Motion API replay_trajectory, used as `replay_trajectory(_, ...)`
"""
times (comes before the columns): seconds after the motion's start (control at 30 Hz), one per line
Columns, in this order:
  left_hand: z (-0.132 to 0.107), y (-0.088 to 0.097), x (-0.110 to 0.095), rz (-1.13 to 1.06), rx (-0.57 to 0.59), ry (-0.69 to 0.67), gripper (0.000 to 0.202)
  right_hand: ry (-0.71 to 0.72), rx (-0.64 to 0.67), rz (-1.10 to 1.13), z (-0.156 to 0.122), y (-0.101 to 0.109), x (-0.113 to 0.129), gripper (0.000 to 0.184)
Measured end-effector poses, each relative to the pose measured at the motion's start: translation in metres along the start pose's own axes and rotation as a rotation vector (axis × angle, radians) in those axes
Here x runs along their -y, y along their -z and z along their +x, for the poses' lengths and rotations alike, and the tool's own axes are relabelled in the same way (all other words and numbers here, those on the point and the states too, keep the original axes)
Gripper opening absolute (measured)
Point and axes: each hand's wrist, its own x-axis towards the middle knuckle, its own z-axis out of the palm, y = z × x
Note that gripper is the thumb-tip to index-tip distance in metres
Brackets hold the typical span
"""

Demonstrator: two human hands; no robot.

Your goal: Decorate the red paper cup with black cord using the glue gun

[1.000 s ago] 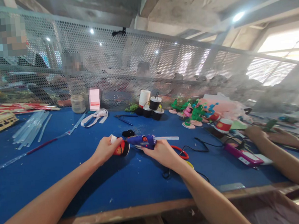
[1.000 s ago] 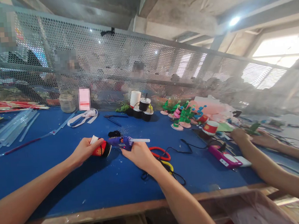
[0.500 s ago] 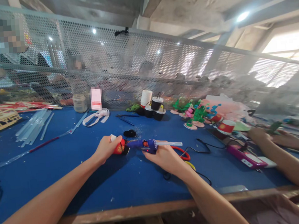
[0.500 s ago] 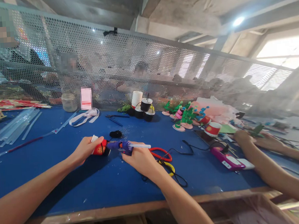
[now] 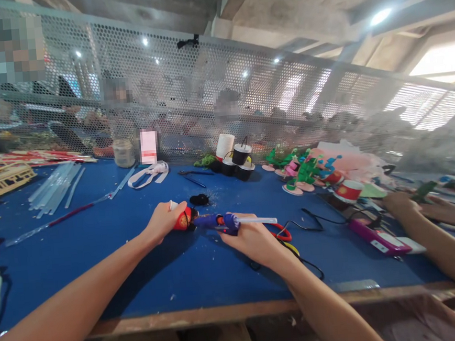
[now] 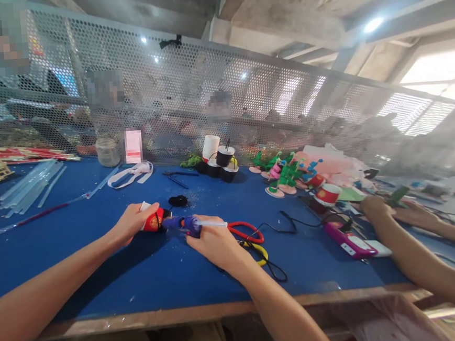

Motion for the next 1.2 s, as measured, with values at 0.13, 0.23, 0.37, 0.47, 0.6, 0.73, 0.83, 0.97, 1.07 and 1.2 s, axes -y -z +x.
replay_trajectory(0.13,0.003,0.0,0.002,0.051,-0.027,-0.001,0.038,0.003,0.025,0.0,-0.001,0.0,0.002,0.017)
replay_trajectory(0.23,0.003,-0.001,0.002,0.052,-0.029,0.004,0.037,-0.012,0.041,0.003,-0.001,0.002,0.005,0.017)
replay_trajectory(0.37,0.002,-0.001,0.0,0.038,-0.035,0.019,0.037,-0.008,0.042,-0.003,-0.002,0.002,0.007,0.016)
replay_trajectory(0.47,0.001,-0.001,-0.001,0.048,-0.038,0.015,0.037,0.006,0.032,-0.02,-0.001,0.001,0.005,0.016)
replay_trajectory(0.6,0.0,-0.001,-0.002,0.057,-0.02,0.003,0.038,-0.006,-0.029,-0.007,0.0,-0.002,-0.002,0.017)
replay_trajectory(0.73,-0.002,-0.001,-0.003,0.09,-0.027,0.006,0.038,-0.103,-0.057,0.036,0.002,-0.003,-0.006,0.016)
replay_trajectory(0.83,-0.003,0.0,-0.005,0.1,-0.023,-0.013,0.038,-0.194,-0.036,0.086,0.004,-0.001,-0.005,0.017)
replay_trajectory(0.97,-0.005,0.0,-0.006,0.12,-0.016,-0.036,0.04,-0.343,-0.036,0.195,0.008,0.001,-0.007,0.015)
replay_trajectory(1.07,-0.006,0.0,-0.007,0.131,-0.029,-0.039,0.04,-0.519,-0.027,0.366,0.013,0.007,-0.014,0.015)
replay_trajectory(1.2,-0.007,-0.001,-0.009,0.098,-0.049,-0.054,0.04,-0.576,-0.191,0.477,0.023,0.021,-0.03,0.016)
